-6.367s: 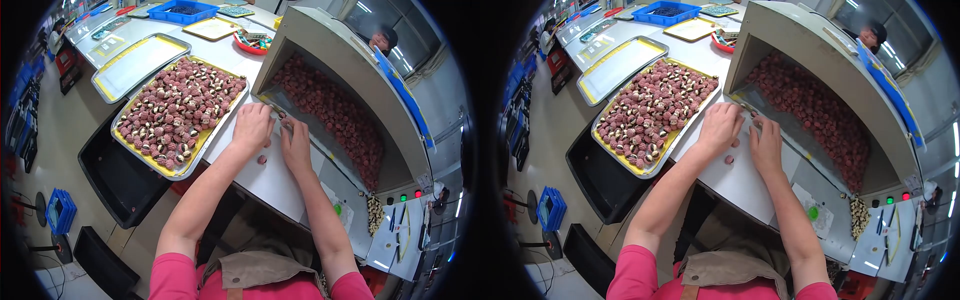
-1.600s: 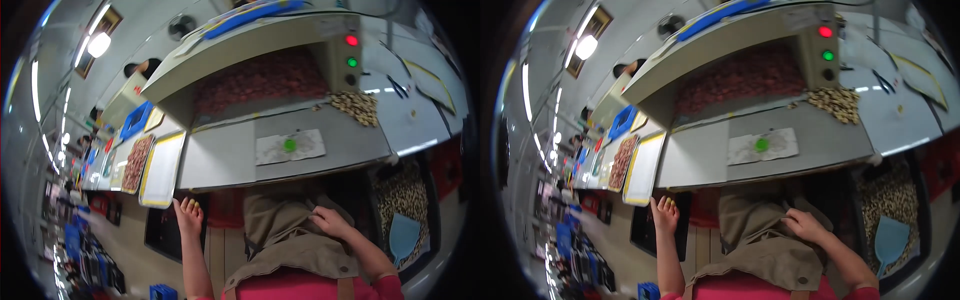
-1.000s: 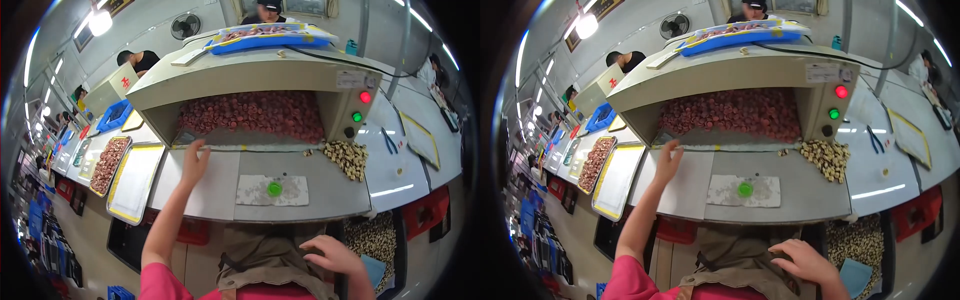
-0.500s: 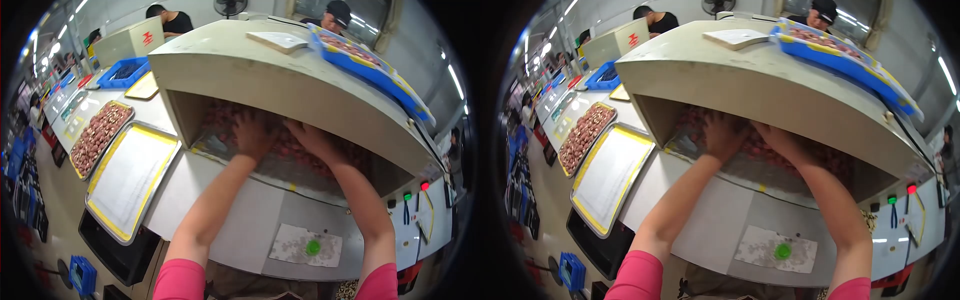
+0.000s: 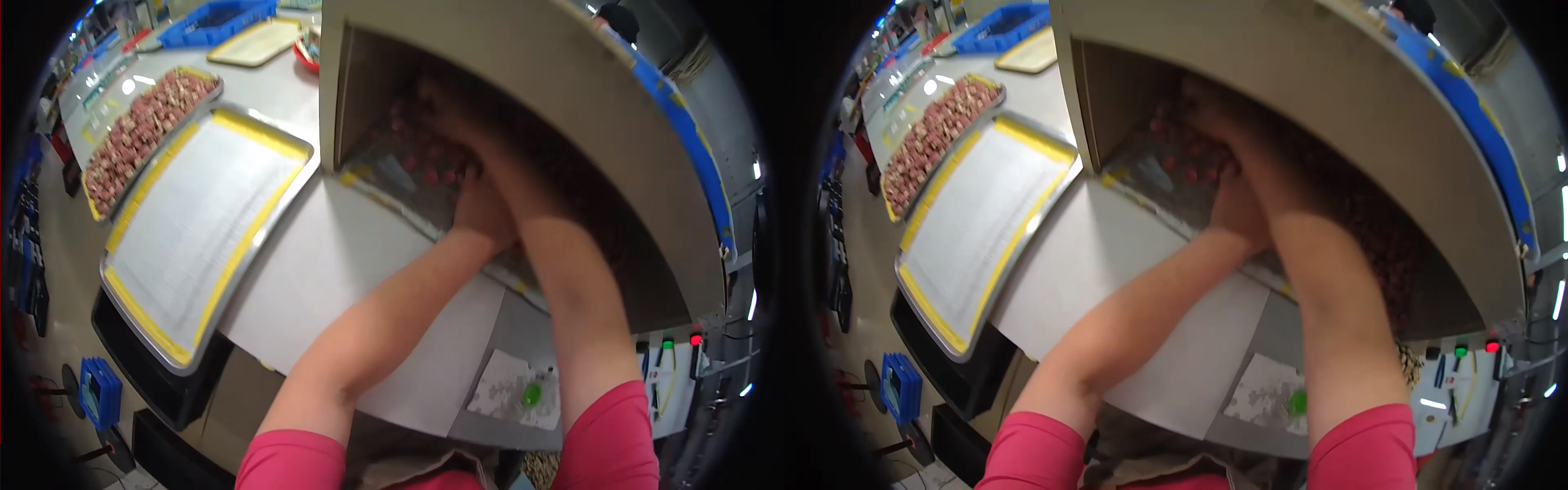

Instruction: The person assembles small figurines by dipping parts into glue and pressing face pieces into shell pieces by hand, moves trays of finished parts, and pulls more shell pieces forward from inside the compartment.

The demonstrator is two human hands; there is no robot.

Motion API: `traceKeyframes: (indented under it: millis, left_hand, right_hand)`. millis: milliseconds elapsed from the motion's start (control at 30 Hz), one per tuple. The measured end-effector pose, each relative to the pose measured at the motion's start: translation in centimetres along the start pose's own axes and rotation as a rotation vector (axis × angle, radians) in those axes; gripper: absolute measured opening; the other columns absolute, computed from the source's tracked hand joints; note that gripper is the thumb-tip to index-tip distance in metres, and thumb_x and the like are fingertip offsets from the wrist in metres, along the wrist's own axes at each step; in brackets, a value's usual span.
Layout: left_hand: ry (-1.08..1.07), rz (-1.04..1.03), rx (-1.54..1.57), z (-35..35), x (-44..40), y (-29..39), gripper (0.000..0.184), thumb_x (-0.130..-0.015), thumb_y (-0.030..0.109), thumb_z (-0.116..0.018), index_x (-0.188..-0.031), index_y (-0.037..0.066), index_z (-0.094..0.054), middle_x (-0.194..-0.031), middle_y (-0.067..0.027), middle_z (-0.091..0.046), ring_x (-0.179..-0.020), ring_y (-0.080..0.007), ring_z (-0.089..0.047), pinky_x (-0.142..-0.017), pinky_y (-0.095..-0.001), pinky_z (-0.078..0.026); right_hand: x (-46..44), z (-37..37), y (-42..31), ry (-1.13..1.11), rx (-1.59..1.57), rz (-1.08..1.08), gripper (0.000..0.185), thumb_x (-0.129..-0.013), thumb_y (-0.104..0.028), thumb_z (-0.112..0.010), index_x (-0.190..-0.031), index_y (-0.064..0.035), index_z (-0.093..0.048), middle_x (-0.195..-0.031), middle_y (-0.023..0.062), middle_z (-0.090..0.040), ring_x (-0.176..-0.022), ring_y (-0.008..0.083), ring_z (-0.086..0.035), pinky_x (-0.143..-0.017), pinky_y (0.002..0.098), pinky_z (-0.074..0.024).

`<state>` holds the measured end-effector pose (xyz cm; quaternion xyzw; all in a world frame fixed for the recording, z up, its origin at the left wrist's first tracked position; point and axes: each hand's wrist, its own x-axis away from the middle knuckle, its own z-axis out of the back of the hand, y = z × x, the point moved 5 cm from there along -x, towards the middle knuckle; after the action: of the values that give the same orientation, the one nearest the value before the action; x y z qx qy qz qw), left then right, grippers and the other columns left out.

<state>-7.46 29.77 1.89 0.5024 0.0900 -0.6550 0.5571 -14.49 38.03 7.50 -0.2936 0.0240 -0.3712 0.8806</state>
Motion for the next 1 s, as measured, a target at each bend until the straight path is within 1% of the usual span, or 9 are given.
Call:
traceKeyframes:
  millis: [67, 133, 200, 267, 367, 567, 733, 900, 1000]
  left_hand:
    - [-0.211, 0.099, 0.017, 0.1, -0.1, -0.2, 0.051, -0.079, 0.041, -0.06, -0.117, 0.006, -0.061, -0.121, -0.0172, -0.058, -0.121, -0.0368, -0.047, -0.102, -0.0545, -0.034]
    - [-0.151, 0.071, -0.005, 0.0, 0.0, -0.6, 0.049, -0.078, 0.043, -0.06, -0.114, 0.008, -0.063, -0.123, -0.0154, -0.057, -0.122, -0.0354, -0.047, -0.103, -0.0553, -0.033]
    - [-0.097, 0.073, -0.018, 0.3, -0.3, -1.3, 0.048, -0.079, 0.044, -0.061, -0.112, 0.01, -0.065, -0.125, -0.0144, -0.057, -0.123, -0.0348, -0.047, -0.103, -0.0559, -0.033]
    - [-0.077, 0.118, -0.006, 1.1, -0.7, -1.8, 0.046, -0.079, 0.044, -0.06, -0.11, 0.01, -0.067, -0.127, -0.0143, -0.057, -0.124, -0.0349, -0.046, -0.103, -0.0563, -0.033]
    - [0.106, 0.129, -0.13, 1.6, -2.0, -3.1, 0.05, -0.082, 0.045, -0.059, -0.115, 0.009, -0.064, -0.13, -0.015, -0.054, -0.126, -0.0355, -0.045, -0.103, -0.0575, -0.032]
    - [0.096, 0.538, -0.277, 0.9, -2.7, -9.7, 0.054, -0.092, 0.044, -0.045, -0.125, 0.004, -0.058, -0.132, -0.0158, -0.054, -0.125, -0.0324, -0.046, -0.107, -0.0522, -0.027]
    - [0.092, 0.339, -0.301, 1.0, -2.4, -9.1, 0.052, -0.092, 0.043, -0.046, -0.121, 0.003, -0.061, -0.123, -0.0166, -0.06, -0.122, -0.0335, -0.05, -0.105, -0.0509, -0.031]
    - [0.02, 0.242, -0.134, 0.5, -2.3, -8.7, 0.046, -0.09, 0.043, -0.048, -0.113, 0.007, -0.066, -0.117, -0.0153, -0.064, -0.117, -0.0331, -0.054, -0.105, -0.0522, -0.032]
    - [-0.005, 0.18, -0.094, 0.5, -2.2, -8.2, 0.043, -0.089, 0.041, -0.051, -0.112, 0.008, -0.067, -0.117, -0.013, -0.064, -0.117, -0.0328, -0.055, -0.104, -0.0517, -0.033]
  right_hand:
    - [-2.2, 1.4, 6.1, 0.459, 0.553, 0.512, 0.023, -0.088, -0.02, -0.062, -0.104, -0.0041, -0.063, -0.092, 0.0166, -0.068, -0.086, 0.0284, -0.067, -0.08, 0.0403, -0.0527]
    - [-1.2, 3.1, 7.5, 0.296, 0.578, 0.236, 0.028, -0.088, -0.02, -0.06, -0.112, -0.0056, -0.062, -0.109, 0.0204, -0.063, -0.101, 0.0309, -0.062, -0.09, 0.0403, -0.0487]
    - [1.4, 4.0, 8.6, 0.453, 0.834, 0.443, 0.029, -0.089, -0.018, -0.058, -0.114, -0.0043, -0.06, -0.114, 0.0207, -0.061, -0.106, 0.0332, -0.059, -0.095, 0.0422, -0.0458]
    - [2.2, 6.0, 12.6, 0.241, 0.519, 0.246, 0.03, -0.089, -0.018, -0.057, -0.115, -0.0029, -0.06, -0.116, 0.0206, -0.06, -0.109, 0.0361, -0.057, -0.098, 0.0453, -0.0439]
    - [4.2, 8.5, 14.2, 0.37, 1.177, -0.024, 0.032, -0.091, -0.019, -0.054, -0.118, -0.0028, -0.061, -0.12, 0.0191, -0.061, -0.113, 0.0365, -0.056, -0.1, 0.0456, -0.0436]
    - [-3.5, 4.7, 5.5, 0.435, 0.589, 0.107, 0.049, -0.094, -0.032, -0.057, -0.136, -0.0064, -0.052, -0.143, 0.0204, -0.045, -0.13, 0.0335, -0.043, -0.11, 0.0422, -0.0321]
    - [-9.1, 0.6, 4.6, 0.448, 0.757, 0.48, 0.046, -0.094, -0.028, -0.053, -0.132, -0.002, -0.054, -0.136, 0.0233, -0.051, -0.124, 0.0355, -0.049, -0.107, 0.0423, -0.0357]
    - [-4.9, 3.1, 6.6, 0.359, 0.646, 0.435, 0.047, -0.093, -0.025, -0.054, -0.133, -0.0008, -0.053, -0.137, 0.0235, -0.05, -0.124, 0.0357, -0.049, -0.107, 0.0428, -0.036]
    - [-4.1, 4.3, 9.7, 0.268, 0.545, 0.051, 0.044, -0.094, -0.023, -0.053, -0.133, -0.0011, -0.053, -0.139, 0.0228, -0.049, -0.127, 0.035, -0.047, -0.107, 0.0431, -0.0362]
